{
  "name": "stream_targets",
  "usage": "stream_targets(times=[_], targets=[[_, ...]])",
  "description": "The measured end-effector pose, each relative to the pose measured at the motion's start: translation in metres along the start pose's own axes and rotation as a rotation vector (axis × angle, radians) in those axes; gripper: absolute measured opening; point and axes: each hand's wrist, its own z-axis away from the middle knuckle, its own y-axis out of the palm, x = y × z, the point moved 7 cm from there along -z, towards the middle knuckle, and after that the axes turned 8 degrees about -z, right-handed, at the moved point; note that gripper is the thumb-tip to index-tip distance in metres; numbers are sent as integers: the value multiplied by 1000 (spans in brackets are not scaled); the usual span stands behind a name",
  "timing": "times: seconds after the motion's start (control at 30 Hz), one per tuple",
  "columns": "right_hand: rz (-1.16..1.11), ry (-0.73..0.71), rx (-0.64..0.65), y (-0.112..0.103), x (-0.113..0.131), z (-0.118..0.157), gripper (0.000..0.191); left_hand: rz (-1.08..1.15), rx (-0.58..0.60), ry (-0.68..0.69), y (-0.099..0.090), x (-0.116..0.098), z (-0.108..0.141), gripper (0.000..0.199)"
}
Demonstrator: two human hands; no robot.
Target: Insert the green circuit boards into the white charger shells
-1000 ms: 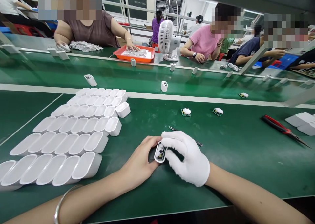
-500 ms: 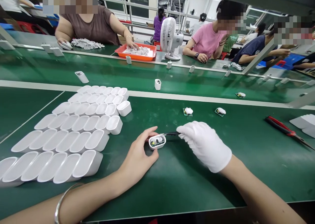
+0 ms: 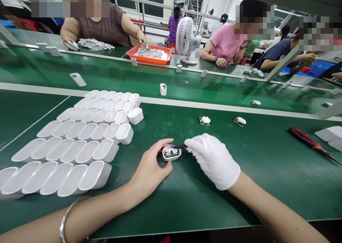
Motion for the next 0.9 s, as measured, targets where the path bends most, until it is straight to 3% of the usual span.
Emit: stream_targets(times=[0.17, 0.33, 0.43, 0.6, 0.77, 0.9], targets=[[129, -54, 11, -12, 1, -2, 17, 11, 6, 7, 1, -1, 1, 49], [133, -51, -68, -28, -8, -4, 16, -6, 1, 17, 0, -1, 1, 48], [88, -20, -100, -24, -5, -5, 17, -16, -2, 11, -1, 0, 1, 48], [124, -14, -34, -8, -2, -7, 17, -28, -5, 8, -1, 0, 1, 48], [70, 8, -120, -18, -5, -5, 19, -20, -3, 17, 0, 0, 2, 48], [83, -16, -50, -11, 0, -4, 17, -10, 2, 14, 0, 0, 1, 49]])
